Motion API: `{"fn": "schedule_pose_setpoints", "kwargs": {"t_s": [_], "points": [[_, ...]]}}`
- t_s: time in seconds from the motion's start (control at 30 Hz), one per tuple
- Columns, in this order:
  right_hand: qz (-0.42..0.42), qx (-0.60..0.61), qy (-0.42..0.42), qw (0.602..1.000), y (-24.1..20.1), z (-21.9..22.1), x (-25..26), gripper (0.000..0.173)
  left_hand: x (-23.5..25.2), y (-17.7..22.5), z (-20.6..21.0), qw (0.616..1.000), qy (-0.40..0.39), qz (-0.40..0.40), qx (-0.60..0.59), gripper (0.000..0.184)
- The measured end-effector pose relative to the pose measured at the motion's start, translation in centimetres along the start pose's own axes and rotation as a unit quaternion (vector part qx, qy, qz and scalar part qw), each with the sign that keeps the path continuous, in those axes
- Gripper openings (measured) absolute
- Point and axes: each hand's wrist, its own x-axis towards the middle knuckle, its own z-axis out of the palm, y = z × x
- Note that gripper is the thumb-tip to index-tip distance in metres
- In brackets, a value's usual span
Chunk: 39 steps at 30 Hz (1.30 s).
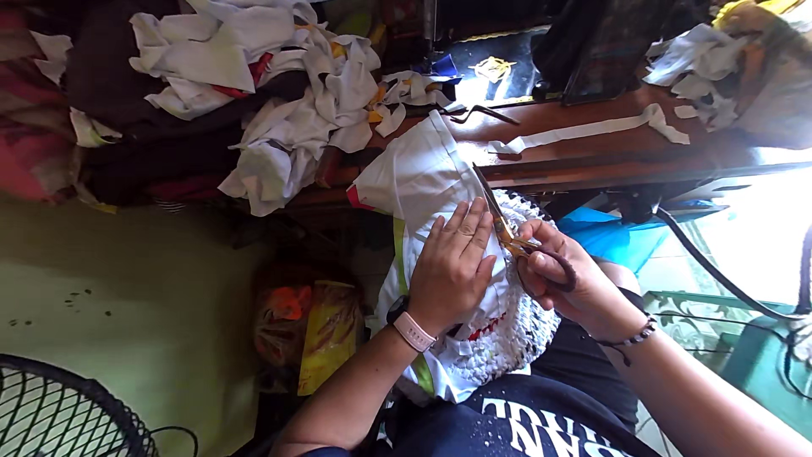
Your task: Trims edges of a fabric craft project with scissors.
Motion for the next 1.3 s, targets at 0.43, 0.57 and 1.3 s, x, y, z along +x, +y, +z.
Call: {"fn": "schedule_pose_setpoints", "kwargs": {"t_s": [0.43, 0.57, 1.3], "points": [[0.022, -0.001, -0.016, 1.000, -1.4, 0.2, 1.0, 0.045, -0.1, -0.1, 0.1, 1.000, -0.002, -0.008, -0.017, 0.049], [0.032, 0.000, -0.009, 0.999, -1.6, 0.4, 1.3, 0.040, 0.3, -0.2, -0.8, 0.995, 0.014, -0.029, -0.095, 0.044], [0.024, 0.040, -0.030, 0.998, -1.0, -0.3, 1.5, 0.040, 10.0, -7.3, -2.6, 0.997, -0.032, 0.043, 0.053, 0.040]]}}
